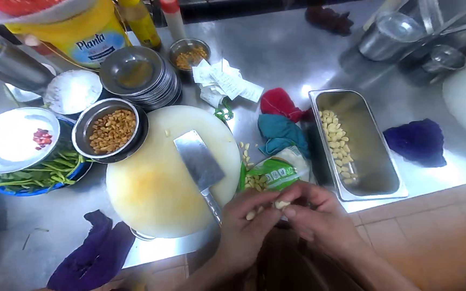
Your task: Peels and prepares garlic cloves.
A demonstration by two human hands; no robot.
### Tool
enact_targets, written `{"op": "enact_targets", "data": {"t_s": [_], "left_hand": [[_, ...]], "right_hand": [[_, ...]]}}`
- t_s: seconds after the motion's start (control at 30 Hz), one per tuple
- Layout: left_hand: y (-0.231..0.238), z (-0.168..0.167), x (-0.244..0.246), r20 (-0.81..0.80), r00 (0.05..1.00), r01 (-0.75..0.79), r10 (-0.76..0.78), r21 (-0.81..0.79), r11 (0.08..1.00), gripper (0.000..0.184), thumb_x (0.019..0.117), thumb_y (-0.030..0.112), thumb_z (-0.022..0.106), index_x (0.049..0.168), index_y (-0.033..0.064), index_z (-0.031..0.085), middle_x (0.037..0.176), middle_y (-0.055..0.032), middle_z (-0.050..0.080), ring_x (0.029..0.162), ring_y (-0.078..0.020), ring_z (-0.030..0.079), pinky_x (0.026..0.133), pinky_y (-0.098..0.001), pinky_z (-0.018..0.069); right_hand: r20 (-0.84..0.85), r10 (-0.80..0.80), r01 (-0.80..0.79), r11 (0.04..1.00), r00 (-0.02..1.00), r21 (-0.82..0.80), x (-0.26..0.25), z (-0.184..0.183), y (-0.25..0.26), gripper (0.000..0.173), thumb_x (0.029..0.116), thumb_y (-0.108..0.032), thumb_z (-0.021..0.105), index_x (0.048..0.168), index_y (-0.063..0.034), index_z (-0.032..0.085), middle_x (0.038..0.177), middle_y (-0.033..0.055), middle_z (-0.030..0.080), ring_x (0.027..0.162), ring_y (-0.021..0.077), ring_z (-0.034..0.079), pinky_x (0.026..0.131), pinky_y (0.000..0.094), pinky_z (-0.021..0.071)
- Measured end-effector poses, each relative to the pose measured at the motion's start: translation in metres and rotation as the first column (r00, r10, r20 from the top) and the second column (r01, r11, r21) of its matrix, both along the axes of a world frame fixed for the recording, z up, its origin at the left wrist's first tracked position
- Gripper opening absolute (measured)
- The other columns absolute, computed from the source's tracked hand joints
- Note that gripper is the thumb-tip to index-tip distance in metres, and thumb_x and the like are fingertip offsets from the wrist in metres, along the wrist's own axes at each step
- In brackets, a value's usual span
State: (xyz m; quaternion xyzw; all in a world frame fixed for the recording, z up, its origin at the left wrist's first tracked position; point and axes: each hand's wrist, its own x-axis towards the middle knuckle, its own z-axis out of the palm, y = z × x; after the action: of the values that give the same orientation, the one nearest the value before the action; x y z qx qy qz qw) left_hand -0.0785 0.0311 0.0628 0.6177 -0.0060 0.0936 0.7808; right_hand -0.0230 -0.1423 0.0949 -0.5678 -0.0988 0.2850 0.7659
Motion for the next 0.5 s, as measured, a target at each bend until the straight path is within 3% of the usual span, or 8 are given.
{"op": "enact_targets", "data": {"t_s": [0.1, 0.2, 0.3, 0.37, 0.5], "left_hand": [[0.0, 0.003, 0.008, 0.083, 0.995, -0.052, 0.052, -0.001, 0.999, 0.013, 0.096, 0.014, 0.07, 0.105, 0.0095, 0.078, 0.092, -0.0002, 0.069, 0.083, -0.0049, 0.065, 0.073, -0.0195, 0.0564], [0.004, 0.004, 0.011, 0.131, 0.991, -0.008, 0.006, 0.01, 1.0, 0.017, 0.1008, 0.016, 0.064, 0.109, 0.0078, 0.076, 0.095, -0.001, 0.069, 0.086, -0.0045, 0.064, 0.076, -0.0195, 0.0554], [0.01, 0.001, 0.009, 0.095, 0.991, 0.097, -0.098, 0.016, 0.995, 0.025, 0.1072, 0.021, 0.052, 0.108, 0.0042, 0.07, 0.088, 0.0002, 0.062, 0.07, 0.0001, 0.054, 0.062, -0.0168, 0.0483], [0.015, -0.001, 0.006, 0.088, 0.981, 0.17, -0.173, 0.037, 0.985, 0.031, 0.1091, 0.023, 0.046, 0.108, 0.002, 0.068, 0.086, -0.0003, 0.062, 0.066, 0.0008, 0.052, 0.059, -0.0162, 0.0459], [0.022, 0.001, 0.004, 0.12, 0.944, 0.285, -0.307, 0.169, 0.943, 0.034, 0.11, 0.024, 0.043, 0.109, -0.001, 0.067, 0.079, -0.0038, 0.062, 0.063, -0.0025, 0.053, 0.057, -0.0185, 0.0476]], "right_hand": [[0.012, -0.004, 0.003, 0.999, 1.0, 0.037, 0.004, -0.003, 0.006, 0.007, 0.0929, -0.023, 0.077, 0.097, -0.0191, 0.072, 0.077, -0.0045, 0.066, 0.049, -0.0051, 0.048, 0.044, 0.0114, 0.0423], [0.05, 0.017, -0.018, 1.0, 0.999, 0.016, 0.007, -0.006, 0.007, 0.01, 0.0941, -0.026, 0.076, 0.094, -0.0182, 0.069, 0.071, -0.0064, 0.062, 0.05, -0.0048, 0.05, 0.045, 0.0119, 0.0434], [0.266, 0.096, -0.02, 0.962, 0.959, -0.273, 0.008, 0.001, 0.001, 0.027, 0.0961, -0.047, 0.069, 0.094, -0.0208, 0.063, 0.069, -0.01, 0.056, 0.053, -0.0037, 0.049, 0.046, 0.0134, 0.044], [0.326, 0.174, -0.031, 0.915, 0.929, -0.401, 0.01, 0.006, -0.004, 0.041, 0.0972, -0.061, 0.06, 0.092, -0.0202, 0.058, 0.066, -0.0102, 0.051, 0.051, -0.0028, 0.046, 0.045, 0.0152, 0.0411], [0.434, 0.368, -0.088, 0.836, 0.823, -0.542, 0.021, 0.013, -0.011, 0.047, 0.0992, -0.063, 0.054, 0.091, -0.0173, 0.058, 0.065, -0.0097, 0.048, 0.054, -0.0041, 0.045, 0.048, 0.0142, 0.0381]]}}
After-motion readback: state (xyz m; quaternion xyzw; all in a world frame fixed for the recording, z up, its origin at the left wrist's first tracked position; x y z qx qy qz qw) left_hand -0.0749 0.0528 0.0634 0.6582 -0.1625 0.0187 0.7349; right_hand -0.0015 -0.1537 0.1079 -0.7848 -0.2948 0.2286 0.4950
